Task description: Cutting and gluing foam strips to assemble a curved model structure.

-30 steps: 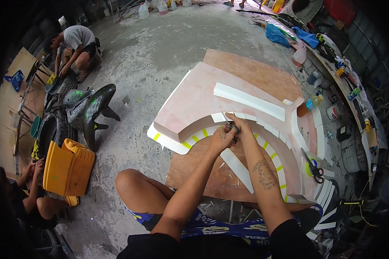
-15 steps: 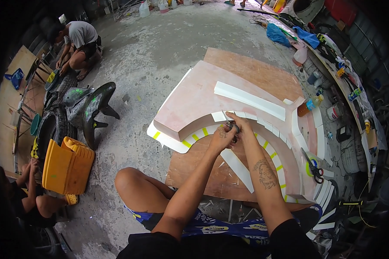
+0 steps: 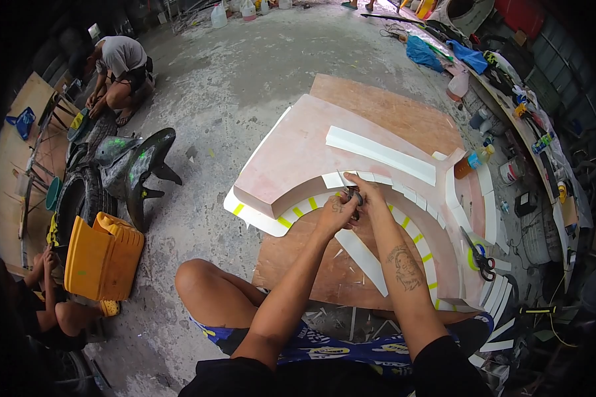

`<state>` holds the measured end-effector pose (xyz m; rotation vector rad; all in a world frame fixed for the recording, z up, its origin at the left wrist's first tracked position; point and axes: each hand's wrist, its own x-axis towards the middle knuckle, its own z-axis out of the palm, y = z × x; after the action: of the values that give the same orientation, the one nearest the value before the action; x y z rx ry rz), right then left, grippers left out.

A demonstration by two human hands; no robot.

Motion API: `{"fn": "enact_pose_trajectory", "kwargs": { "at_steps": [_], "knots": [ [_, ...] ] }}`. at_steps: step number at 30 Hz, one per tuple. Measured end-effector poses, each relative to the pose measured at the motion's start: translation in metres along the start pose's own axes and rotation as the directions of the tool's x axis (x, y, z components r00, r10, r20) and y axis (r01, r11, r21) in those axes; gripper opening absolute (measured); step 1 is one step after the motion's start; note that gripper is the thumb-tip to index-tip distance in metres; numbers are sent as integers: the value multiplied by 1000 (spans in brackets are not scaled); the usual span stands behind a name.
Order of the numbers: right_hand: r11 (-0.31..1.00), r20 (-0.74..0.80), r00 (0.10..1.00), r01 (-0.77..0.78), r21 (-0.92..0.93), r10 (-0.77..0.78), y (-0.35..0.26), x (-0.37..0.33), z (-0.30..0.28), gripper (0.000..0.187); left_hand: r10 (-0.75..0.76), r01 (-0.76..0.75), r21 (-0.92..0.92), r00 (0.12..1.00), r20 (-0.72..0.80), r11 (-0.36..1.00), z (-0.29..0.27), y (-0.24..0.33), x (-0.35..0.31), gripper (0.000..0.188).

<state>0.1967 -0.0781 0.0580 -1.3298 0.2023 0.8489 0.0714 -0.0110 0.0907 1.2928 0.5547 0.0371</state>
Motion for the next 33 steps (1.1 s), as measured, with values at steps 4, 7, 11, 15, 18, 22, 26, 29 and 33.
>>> {"fn": "enact_pose_trajectory", "kwargs": {
  "at_steps": [4,7,11,15,18,22,26,29,33],
  "knots": [
    [998,12,999,-37,45,37,-3,-5,3,34,12,-12,-12,1000,7,1000,-2,2,-2,42],
    [999,21,1000,-5,33,4,-2,-7,4,34,16,-16,-23,1000,24,1000,-2,2,-1,42],
    [999,-25,999,-46,30,47,-4,-6,4,34,9,-9,-23,1000,26,1000,-1,1,0,41],
    [1000,-8,1000,-16,5,16,-5,-9,4,35,11,-11,-8,999,52,1000,-2,3,0,39],
    [1000,29,999,22,-17,-21,-9,-18,10,37,25,-22,-61,998,50,998,-5,-1,0,40],
    [1000,23,999,24,-10,-24,-8,-14,8,38,23,-19,-57,998,63,998,-4,0,0,39],
    [999,1,1000,30,11,-30,-4,-4,5,39,6,-2,-47,998,66,999,-4,2,0,38],
    [1000,13,1000,17,15,-17,-2,-3,5,39,4,-2,-33,998,67,999,-4,3,-3,37],
    [1000,-23,1000,-16,7,16,0,4,2,39,17,-16,-18,998,64,1000,-3,0,-1,39]
  ]
}}
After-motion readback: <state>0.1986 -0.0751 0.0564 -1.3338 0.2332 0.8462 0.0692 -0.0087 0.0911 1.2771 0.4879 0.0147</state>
